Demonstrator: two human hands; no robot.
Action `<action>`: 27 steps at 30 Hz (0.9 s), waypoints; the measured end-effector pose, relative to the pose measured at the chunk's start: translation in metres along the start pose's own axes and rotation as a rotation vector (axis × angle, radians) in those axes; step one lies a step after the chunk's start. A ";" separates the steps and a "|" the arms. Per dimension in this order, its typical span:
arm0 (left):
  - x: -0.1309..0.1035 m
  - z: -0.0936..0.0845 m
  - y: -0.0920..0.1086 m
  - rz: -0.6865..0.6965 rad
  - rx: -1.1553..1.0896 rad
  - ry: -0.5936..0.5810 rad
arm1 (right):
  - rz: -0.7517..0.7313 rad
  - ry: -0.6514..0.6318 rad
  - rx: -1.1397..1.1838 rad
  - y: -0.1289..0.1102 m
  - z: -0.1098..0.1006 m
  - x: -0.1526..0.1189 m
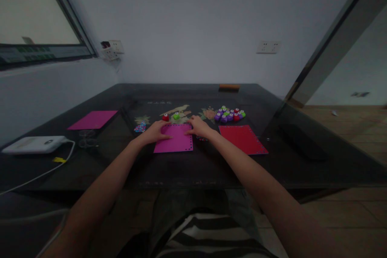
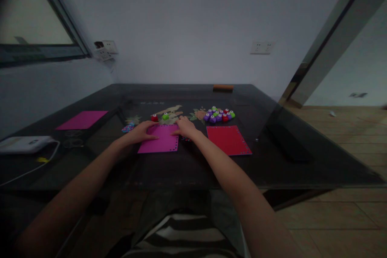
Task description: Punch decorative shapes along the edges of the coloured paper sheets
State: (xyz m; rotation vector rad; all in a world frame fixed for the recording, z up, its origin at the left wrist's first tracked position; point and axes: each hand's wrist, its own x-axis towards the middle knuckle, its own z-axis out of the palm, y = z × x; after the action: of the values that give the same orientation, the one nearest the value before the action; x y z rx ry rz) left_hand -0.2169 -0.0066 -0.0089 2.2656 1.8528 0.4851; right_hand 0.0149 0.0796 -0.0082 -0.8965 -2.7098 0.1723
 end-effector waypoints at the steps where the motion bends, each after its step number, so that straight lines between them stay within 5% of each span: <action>1: 0.000 0.000 0.000 0.006 0.006 0.005 | -0.001 0.000 0.013 0.001 0.001 0.001; 18: -0.003 -0.006 0.006 -0.011 -0.150 0.163 | 0.035 0.086 0.194 0.001 0.005 0.003; 24: -0.001 -0.009 -0.008 -0.340 -0.373 0.178 | 0.038 0.096 0.221 0.002 0.008 0.004; 27: -0.002 -0.014 -0.008 -0.392 -0.501 0.121 | 0.045 0.113 0.223 0.001 0.007 0.003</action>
State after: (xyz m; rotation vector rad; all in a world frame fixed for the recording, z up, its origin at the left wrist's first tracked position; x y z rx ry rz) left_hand -0.2292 -0.0081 0.0009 1.5411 1.8961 0.9078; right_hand 0.0109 0.0821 -0.0145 -0.8732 -2.5072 0.4120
